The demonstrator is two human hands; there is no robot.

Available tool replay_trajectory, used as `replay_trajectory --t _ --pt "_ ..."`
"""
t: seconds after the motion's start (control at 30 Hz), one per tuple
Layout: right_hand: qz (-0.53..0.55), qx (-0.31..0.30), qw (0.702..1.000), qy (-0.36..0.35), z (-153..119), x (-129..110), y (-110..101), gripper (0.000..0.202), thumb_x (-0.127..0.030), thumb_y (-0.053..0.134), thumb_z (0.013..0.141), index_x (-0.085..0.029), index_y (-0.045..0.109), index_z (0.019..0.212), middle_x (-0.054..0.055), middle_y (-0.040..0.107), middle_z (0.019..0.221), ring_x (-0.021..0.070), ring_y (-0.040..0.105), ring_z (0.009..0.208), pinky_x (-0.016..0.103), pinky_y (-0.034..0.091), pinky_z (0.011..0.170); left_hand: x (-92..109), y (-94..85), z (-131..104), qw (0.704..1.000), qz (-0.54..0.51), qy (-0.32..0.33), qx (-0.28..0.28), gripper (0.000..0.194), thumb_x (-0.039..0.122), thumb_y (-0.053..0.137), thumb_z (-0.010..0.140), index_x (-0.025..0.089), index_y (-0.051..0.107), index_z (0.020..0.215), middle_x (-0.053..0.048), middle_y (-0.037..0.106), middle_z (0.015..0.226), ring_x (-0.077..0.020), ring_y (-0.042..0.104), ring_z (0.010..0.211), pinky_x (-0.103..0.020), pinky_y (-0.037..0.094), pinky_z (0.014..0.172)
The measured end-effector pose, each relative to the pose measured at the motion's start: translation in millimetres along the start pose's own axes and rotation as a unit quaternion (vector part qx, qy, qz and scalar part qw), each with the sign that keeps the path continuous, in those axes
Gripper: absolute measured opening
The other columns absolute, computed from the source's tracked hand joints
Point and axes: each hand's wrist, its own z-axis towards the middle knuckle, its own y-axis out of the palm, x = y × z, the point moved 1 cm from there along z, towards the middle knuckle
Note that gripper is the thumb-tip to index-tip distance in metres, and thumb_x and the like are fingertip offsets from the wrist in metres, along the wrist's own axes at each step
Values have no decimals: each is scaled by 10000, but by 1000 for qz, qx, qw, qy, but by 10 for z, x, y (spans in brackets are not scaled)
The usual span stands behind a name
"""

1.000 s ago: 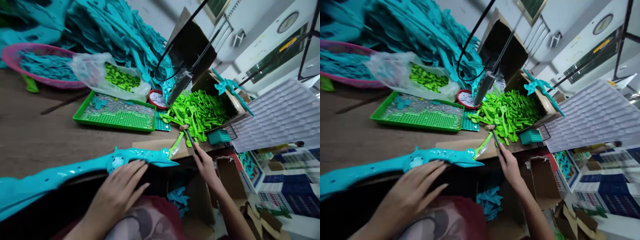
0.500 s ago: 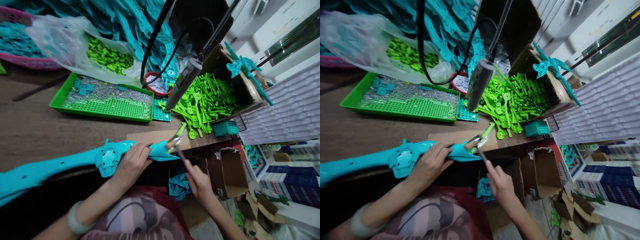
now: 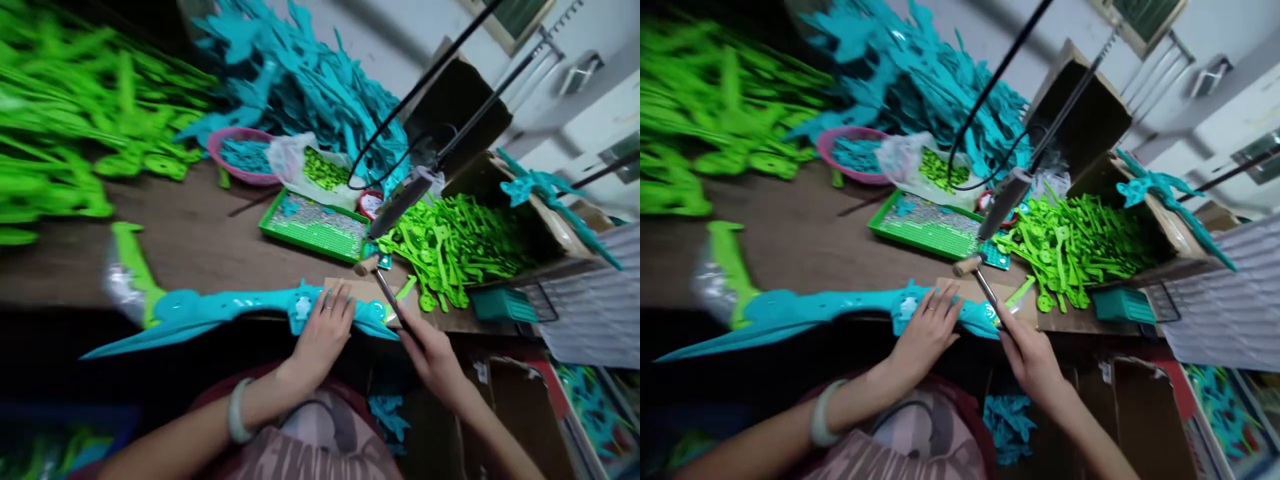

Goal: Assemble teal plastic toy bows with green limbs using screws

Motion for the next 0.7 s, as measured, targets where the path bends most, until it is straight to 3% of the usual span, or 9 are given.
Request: replay_trajectory --t 0.1,0.23,0.3,0.37,0.43,0.5,0.57,0.63,0.7 --pt "-76 -53 991 -91 918 -310 201 503 -276 424 1024 -273 399 1527 67 716 964 188 700 775 262 546 666 -217 -278 -99 992 57 -46 -98 671 228 791 747 79 542 1352 -288 493 1474 -445 432 1401 -630 319 1154" --pt "-121 -153 950 -245 2079 -958 873 482 -276 466 1012 -276 426 1493 69 702 1037 192 679 798 266 498 628 -502 -491 -157 983 94 -60 -146 649 359 796 739 113 595 1305 -241 628 1308 -397 618 1163 -543 466 1021" --pt "-154 -144 925 -317 2474 -1275 1136 415 -232 425 1022 -196 486 1431 115 673 1184 209 672 947 289 514 715 -569 -499 -155 983 107 -55 -137 727 424 820 688 148 590 1320 -226 622 1313 -378 645 1089 -482 531 909" --pt "-190 -94 889 -407 2655 -1521 1218 404 -147 312 1031 -132 526 1373 152 608 1330 241 609 1149 346 508 859 -591 -471 -171 985 108 -42 -129 800 444 842 636 177 579 1343 -208 615 1333 -376 647 1073 -461 551 857" --pt "-198 -39 859 -471 2623 -1615 1080 461 -108 207 1030 -99 509 1378 168 553 1401 265 528 1269 401 475 960 -581 -438 -234 987 97 -23 -126 767 390 836 644 194 585 1341 -180 633 1313 -374 639 1091 -460 551 874" --pt "-169 -10 870 -463 2442 -1507 748 471 -137 183 1039 -95 461 1417 175 540 1395 275 488 1302 432 458 1002 -556 -414 -356 989 79 -7 -122 736 268 802 688 208 557 1380 -167 628 1324 -381 611 1150 -490 522 947" --pt "-128 -12 917 -379 2156 -1205 305 430 -201 257 1049 -112 457 1419 165 557 1340 280 483 1301 454 462 1022 -533 -409 -515 994 81 26 -75 727 175 756 740 232 515 1424 -161 615 1350 -392 575 1201 -539 475 1007" --pt "-85 -53 957 -274 1756 -801 -134 434 -357 414 1032 -115 500 1382 145 597 1220 282 543 1208 458 495 1000 -529 -426 -668 991 103 81 22 656 160 715 813 273 511 1426 -131 625 1353 -373 555 1221 -533 451 1028" --pt "-60 -123 968 -209 1266 -436 -466 476 -447 523 985 -162 524 1366 114 622 1160 257 596 1109 428 533 948 -558 -459 -775 973 136 137 127 561 153 691 856 347 561 1366 -57 671 1290 -306 564 1193 -454 453 1022"
